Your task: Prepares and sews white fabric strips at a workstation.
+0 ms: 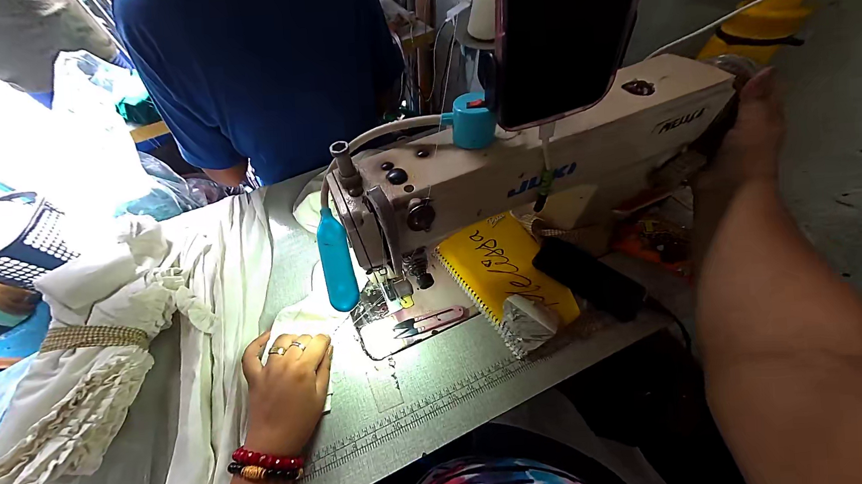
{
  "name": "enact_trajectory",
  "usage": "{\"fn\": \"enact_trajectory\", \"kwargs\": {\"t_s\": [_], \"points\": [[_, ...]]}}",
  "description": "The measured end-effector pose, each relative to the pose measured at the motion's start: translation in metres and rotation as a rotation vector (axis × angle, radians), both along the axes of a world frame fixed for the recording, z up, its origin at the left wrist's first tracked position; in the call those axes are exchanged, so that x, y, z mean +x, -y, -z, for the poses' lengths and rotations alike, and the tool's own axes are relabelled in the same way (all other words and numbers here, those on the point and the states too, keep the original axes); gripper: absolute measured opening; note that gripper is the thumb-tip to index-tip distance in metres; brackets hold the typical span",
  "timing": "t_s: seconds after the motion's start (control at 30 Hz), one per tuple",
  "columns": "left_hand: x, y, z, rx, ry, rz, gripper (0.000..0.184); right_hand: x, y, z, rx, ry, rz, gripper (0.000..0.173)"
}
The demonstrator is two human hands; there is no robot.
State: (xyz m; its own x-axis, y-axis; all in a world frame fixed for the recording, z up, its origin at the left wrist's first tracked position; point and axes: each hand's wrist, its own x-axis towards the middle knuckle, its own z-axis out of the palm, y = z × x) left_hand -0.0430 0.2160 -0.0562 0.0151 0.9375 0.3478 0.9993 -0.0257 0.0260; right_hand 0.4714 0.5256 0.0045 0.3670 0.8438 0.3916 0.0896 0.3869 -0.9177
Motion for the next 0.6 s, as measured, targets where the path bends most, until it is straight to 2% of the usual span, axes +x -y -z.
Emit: {"fn": "enact_trajectory", "kwargs": {"t_s": [0.07, 0.13, 0.23, 0.3, 0.37, 0.4, 0.43, 0.5, 0.53, 0.6], "points": [[-0.006, 0.004, 0.001, 0.000, 0.008, -0.018, 0.038, -0.002, -0.003, -0.025, -0.189, 0.188, 0.169, 0.058], [-0.016, 0.016, -0.002, -0.001, 0.019, -0.037, 0.040, -0.003, -0.011, -0.050, -0.366, 0.348, 0.192, 0.058], [-0.027, 0.044, -0.008, -0.017, 0.025, -0.072, 0.044, -0.004, -0.022, -0.067, -0.460, 0.418, 0.190, 0.057], [-0.025, 0.064, -0.010, -0.018, 0.058, -0.080, 0.043, -0.003, -0.013, -0.066, -0.396, 0.493, 0.250, 0.054], [-0.016, 0.081, -0.007, -0.003, 0.128, -0.060, 0.038, -0.017, 0.028, -0.064, -0.180, 0.593, 0.380, 0.053], [-0.008, 0.087, -0.004, 0.008, 0.168, -0.040, 0.036, -0.042, 0.063, -0.058, -0.017, 0.610, 0.387, 0.048], [0.001, 0.092, 0.000, 0.027, 0.204, -0.019, 0.034, -0.076, 0.108, -0.047, 0.118, 0.639, 0.272, 0.041], [0.019, 0.098, 0.008, 0.054, 0.272, 0.019, 0.031, -0.146, 0.181, -0.004, 0.303, 0.758, -0.134, 0.025], [0.027, 0.100, 0.011, 0.064, 0.298, 0.028, 0.030, -0.180, 0.205, 0.018, 0.312, 0.849, -0.373, 0.023], [0.041, 0.103, 0.017, 0.081, 0.336, 0.028, 0.029, -0.227, 0.229, 0.050, 0.229, 1.178, -0.694, 0.035]]}}
